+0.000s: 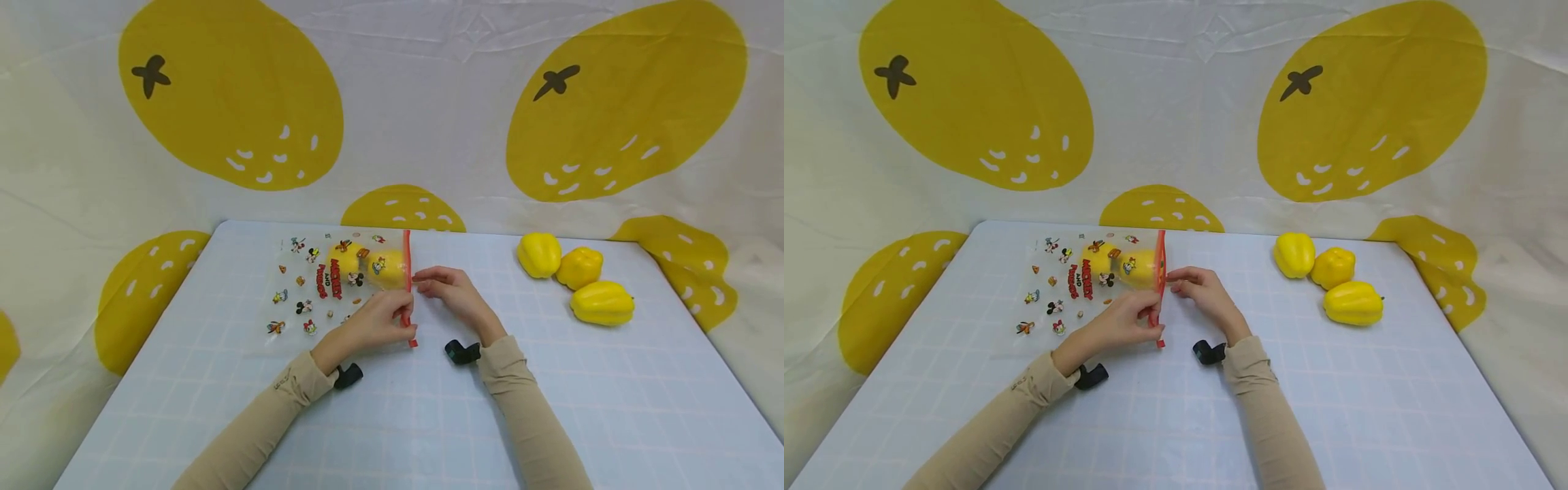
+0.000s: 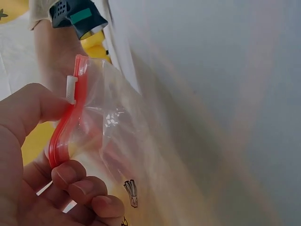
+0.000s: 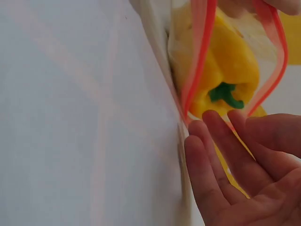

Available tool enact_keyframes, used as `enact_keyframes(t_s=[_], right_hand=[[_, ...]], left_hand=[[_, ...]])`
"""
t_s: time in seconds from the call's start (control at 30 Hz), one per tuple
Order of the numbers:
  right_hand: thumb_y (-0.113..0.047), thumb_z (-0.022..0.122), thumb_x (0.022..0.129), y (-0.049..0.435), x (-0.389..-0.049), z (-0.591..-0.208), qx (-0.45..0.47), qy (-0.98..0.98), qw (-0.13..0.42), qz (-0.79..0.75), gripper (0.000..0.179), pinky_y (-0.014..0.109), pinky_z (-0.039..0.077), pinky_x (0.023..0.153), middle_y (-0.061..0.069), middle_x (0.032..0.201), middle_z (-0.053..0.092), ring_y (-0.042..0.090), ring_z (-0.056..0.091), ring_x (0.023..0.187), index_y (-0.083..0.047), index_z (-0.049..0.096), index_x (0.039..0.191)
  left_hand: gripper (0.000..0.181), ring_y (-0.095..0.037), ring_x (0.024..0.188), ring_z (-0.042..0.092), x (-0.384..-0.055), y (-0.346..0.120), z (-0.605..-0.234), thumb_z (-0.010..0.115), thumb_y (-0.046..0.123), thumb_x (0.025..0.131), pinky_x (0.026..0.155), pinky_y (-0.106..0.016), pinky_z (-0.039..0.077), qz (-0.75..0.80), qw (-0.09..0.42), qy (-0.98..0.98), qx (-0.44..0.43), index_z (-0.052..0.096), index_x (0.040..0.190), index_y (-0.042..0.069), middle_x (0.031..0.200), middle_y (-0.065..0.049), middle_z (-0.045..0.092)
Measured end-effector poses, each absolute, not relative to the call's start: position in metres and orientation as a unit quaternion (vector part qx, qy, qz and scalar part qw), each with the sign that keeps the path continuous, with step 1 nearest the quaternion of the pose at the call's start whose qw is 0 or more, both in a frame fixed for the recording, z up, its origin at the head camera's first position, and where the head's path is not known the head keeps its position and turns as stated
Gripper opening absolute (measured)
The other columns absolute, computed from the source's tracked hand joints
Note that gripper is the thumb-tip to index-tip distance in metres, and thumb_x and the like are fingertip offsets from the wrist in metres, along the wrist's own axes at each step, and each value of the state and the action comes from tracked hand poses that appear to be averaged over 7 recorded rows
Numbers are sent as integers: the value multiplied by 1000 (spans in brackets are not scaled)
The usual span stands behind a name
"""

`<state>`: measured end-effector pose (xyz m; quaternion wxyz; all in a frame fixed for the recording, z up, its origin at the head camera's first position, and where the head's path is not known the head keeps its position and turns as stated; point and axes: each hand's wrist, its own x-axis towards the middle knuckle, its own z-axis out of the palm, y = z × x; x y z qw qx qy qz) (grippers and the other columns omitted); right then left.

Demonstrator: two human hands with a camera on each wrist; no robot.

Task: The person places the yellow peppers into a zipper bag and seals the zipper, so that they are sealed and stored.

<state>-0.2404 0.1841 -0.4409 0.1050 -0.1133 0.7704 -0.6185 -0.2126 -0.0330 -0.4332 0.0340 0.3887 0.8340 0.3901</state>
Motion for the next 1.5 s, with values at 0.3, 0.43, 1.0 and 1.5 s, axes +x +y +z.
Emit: enact_keyframes(t_s=[0.3,0.43,1.0,1.5], right_hand=[[-9,55,97,231,-251,-408,-9,885,-135,-446,29,41,46,93,23,120,63,36,57,108,5,63,121],[-14,52,95,268,-262,-388,55,930,-169,-320,42,55,34,102,30,132,49,47,42,120,8,54,130],[-21,53,88,325,-277,-398,62,988,-69,-119,55,68,31,92,42,111,40,60,42,99,15,38,126],[-37,65,89,305,-271,-360,84,952,-122,-266,68,61,38,91,31,128,39,48,45,106,3,38,137]], left_hand=[[27,-10,67,42,-211,-38,-434,76,10,79,60,-22,32,385,17,825,414,50,74,11,71,-2,47],[26,-10,67,42,-211,-39,-432,75,9,80,60,-23,32,390,23,821,417,49,74,11,72,-5,48],[26,-10,66,42,-211,-38,-430,75,10,80,60,-23,32,389,30,824,412,50,74,11,70,1,44],[26,-10,66,42,-213,-41,-430,74,9,80,60,-23,32,397,38,821,409,49,74,11,70,-2,47]])
